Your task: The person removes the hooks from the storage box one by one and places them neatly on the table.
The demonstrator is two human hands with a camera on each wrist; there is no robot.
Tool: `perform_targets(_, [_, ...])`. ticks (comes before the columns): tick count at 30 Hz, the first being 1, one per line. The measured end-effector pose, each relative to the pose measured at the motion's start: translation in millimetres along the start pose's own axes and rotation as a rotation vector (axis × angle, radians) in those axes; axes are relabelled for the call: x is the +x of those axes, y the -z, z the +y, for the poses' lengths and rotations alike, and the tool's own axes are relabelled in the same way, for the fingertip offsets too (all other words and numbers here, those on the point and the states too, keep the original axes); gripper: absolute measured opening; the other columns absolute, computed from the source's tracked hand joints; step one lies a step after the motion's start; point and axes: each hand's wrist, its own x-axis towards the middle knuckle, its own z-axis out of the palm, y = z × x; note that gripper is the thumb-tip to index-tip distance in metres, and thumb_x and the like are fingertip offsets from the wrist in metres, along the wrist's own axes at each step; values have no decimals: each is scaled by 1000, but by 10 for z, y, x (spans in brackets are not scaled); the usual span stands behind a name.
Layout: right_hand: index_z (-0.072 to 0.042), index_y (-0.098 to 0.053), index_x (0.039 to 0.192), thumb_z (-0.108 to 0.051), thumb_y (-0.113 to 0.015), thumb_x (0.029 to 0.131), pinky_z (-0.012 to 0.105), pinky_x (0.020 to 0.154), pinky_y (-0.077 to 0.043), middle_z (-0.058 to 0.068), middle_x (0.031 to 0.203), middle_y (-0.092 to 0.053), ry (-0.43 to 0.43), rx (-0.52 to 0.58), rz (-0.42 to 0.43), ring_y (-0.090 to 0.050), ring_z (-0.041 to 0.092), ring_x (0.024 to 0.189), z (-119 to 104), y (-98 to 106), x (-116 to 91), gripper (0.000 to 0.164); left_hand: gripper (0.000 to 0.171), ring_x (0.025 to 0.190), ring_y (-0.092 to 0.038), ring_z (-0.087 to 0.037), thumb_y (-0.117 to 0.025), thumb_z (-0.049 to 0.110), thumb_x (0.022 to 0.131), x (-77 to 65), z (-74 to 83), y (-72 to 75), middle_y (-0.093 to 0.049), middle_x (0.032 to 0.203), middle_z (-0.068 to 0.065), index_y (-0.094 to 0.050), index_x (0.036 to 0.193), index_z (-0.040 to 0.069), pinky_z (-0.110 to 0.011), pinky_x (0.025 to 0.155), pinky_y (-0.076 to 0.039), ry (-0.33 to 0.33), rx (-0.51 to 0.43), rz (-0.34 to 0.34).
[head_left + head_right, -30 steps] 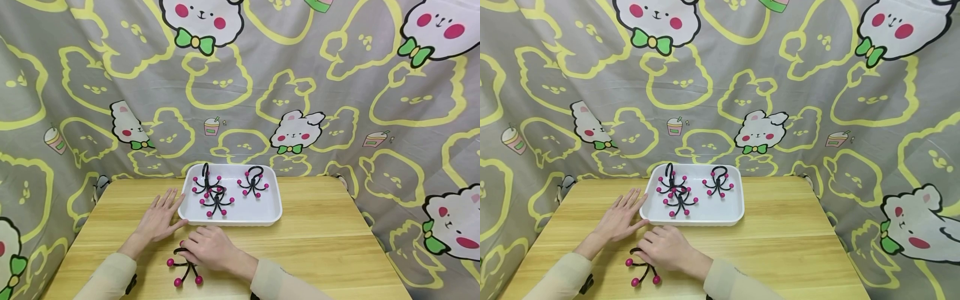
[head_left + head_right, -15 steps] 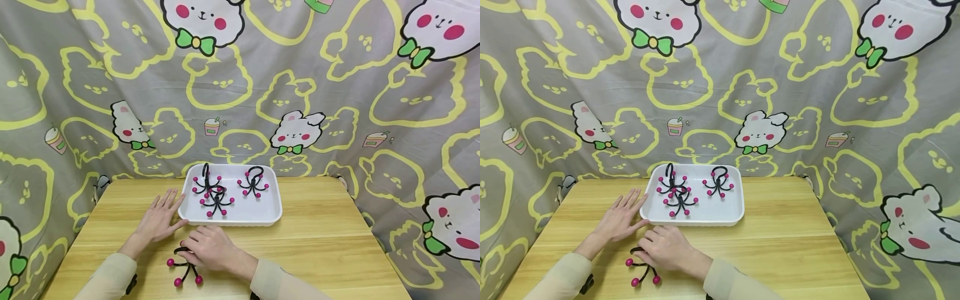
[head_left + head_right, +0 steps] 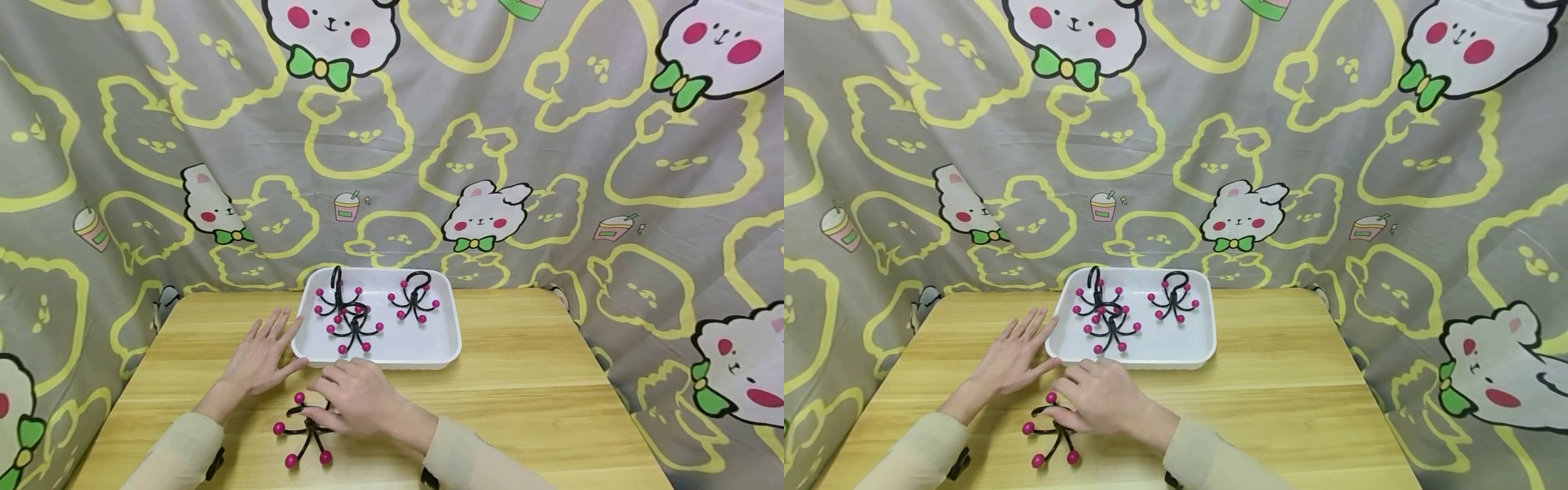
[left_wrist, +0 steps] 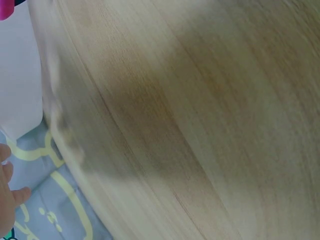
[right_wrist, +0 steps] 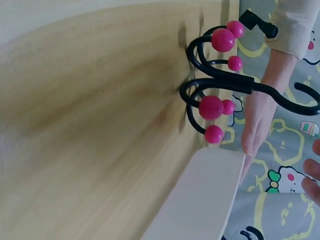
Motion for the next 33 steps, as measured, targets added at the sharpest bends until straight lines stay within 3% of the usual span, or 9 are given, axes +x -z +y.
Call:
perform_targets(7, [-25,-76,112,-57,-67,96,13,72,-58,-12,99,-77,16,-24,55,-73,4,86,130,105,-19,37,93,162,-27,-42,-55,72,97,3,3,9,-29,173,-22,-32,167,16,-64,131,-28,-2,-1,-1])
perform_targets(13, [-23,-76,111,-56,-69,95,16,72,-59,-10,97,-76,-1,-18,75,-72,6,83,258,158,-29,38,92,160,-32,-43,-56,72,96,-8,-5,-15,-33,171,-23,-36,165,15,-65,129,-31,-16,-1,42])
perform_targets(18, [-22,-75,113,-54,-71,94,18,73,-61,-7,101,-77,-23,-15,63,-73,7,86,397,181,-43,38,92,159,-33,-44,-58,71,95,-9,-13,-31,-35,170,-24,-38,165,14,-66,128,-33,-22,-1,64])
perform_targets(24, [-22,-76,113,-50,-78,89,19,68,-60,-7,100,-77,-67,-29,68,-72,8,82,583,182,-50,38,92,159,-33,-44,-55,72,96,-6,-7,-29,-34,171,-24,-37,165,14,-66,128,-32,-15,4,43])
perform_targets(33, [-21,-76,119,-50,-72,95,23,73,-61,-5,106,-77,-157,-12,7,-72,12,89,808,142,-62,38,92,160,-31,-44,-55,72,96,-9,-4,-27,-31,172,-24,-35,166,14,-66,129,-30,-11,-2,30])
